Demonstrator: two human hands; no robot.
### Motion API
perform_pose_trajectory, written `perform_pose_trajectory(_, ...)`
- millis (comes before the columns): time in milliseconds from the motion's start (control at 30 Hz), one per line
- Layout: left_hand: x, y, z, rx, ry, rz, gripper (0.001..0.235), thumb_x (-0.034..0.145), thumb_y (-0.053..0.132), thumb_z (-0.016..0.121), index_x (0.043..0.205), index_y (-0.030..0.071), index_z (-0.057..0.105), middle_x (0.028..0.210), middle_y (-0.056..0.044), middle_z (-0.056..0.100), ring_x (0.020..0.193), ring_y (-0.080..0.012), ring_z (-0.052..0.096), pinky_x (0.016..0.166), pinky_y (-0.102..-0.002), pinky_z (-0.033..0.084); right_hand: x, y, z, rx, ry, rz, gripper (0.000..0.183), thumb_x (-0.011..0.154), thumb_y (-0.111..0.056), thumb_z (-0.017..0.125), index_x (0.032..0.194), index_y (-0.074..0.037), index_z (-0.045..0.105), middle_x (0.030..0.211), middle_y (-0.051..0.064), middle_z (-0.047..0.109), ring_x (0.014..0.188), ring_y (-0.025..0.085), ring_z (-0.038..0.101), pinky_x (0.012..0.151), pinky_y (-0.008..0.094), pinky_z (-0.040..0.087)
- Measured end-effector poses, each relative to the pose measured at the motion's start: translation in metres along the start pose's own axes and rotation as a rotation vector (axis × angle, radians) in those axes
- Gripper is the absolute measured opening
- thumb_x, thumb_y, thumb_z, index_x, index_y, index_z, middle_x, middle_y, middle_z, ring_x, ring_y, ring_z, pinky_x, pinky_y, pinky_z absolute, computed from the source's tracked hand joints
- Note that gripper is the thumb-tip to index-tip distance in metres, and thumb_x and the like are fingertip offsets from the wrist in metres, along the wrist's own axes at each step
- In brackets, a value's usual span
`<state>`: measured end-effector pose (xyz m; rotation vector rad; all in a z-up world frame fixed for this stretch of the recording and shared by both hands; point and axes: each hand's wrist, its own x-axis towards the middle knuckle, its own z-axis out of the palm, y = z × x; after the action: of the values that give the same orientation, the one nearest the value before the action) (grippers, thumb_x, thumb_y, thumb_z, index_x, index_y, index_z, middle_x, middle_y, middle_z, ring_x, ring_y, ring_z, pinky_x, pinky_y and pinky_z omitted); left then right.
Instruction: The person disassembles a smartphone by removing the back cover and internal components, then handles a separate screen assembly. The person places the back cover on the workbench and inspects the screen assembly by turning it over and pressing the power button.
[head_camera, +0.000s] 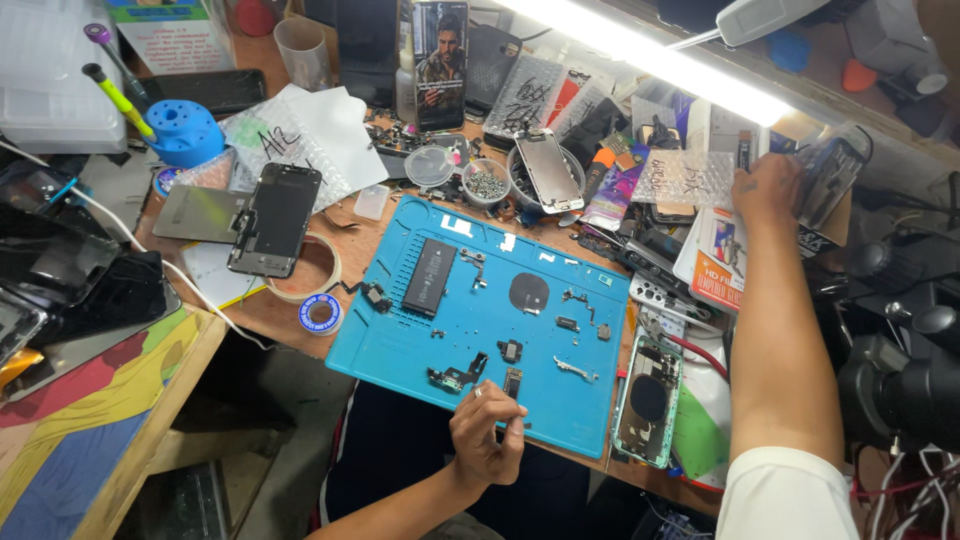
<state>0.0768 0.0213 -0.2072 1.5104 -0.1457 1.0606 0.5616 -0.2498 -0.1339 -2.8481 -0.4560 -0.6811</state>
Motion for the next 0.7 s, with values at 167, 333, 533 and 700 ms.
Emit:
perform_pose_trajectory(167, -0.002, -0.003, 0.002, 0.011, 0.013, -0.016, 0.011, 0.078, 0.001, 0.055, 0.085, 0.005, 0.063, 0.068, -0.004, 0.059, 0.058, -0.0135, 0.051, 0.056, -0.03, 0.04, 0.006, 0.003, -0.001, -0.023, -0.135, 0.092, 0.023, 0.088, -0.018, 0.082, 0.093, 0.004, 0.077, 0.103, 0.032, 0.07, 0.11, 0.045, 0.063, 0.101, 0.048, 0.049)
perform_pose_trajectory(333, -0.001, -0.003, 0.002, 0.018, 0.014, -0.024, 0.009, 0.08, 0.001, 0.056, 0.083, 0.006, 0.063, 0.067, -0.003, 0.058, 0.058, -0.0128, 0.051, 0.054, -0.029, 0.039, 0.004, -0.004, -0.005, 0.06, -0.104, 0.093, 0.023, 0.083, -0.017, 0.083, 0.096, 0.002, 0.078, 0.108, 0.032, 0.068, 0.11, 0.044, 0.062, 0.1, 0.046, 0.048)
perform_pose_trajectory(533, 0.001, 0.001, 0.001, 0.017, 0.013, -0.022, 0.009, 0.08, 0.002, 0.056, 0.084, 0.005, 0.062, 0.069, -0.004, 0.06, 0.059, -0.0128, 0.052, 0.055, -0.03, 0.04, -0.005, 0.008, -0.032, 0.039, 0.17, 0.023, 0.019, 0.088, -0.008, 0.077, 0.099, 0.005, 0.07, 0.119, 0.03, 0.064, 0.116, 0.044, 0.061, 0.103, 0.049, 0.048)
perform_pose_trajectory(700, 0.003, 0.003, 0.002, 0.014, 0.013, -0.027, 0.008, 0.08, 0.001, 0.056, 0.084, 0.005, 0.063, 0.069, -0.003, 0.06, 0.06, -0.013, 0.053, 0.055, -0.03, 0.04, -0.014, 0.028, -0.053, 0.101, 0.059, 0.408, 0.031, 0.09, -0.017, 0.076, 0.108, 0.003, 0.061, 0.113, 0.028, 0.061, 0.104, 0.045, 0.061, 0.09, 0.052, 0.049)
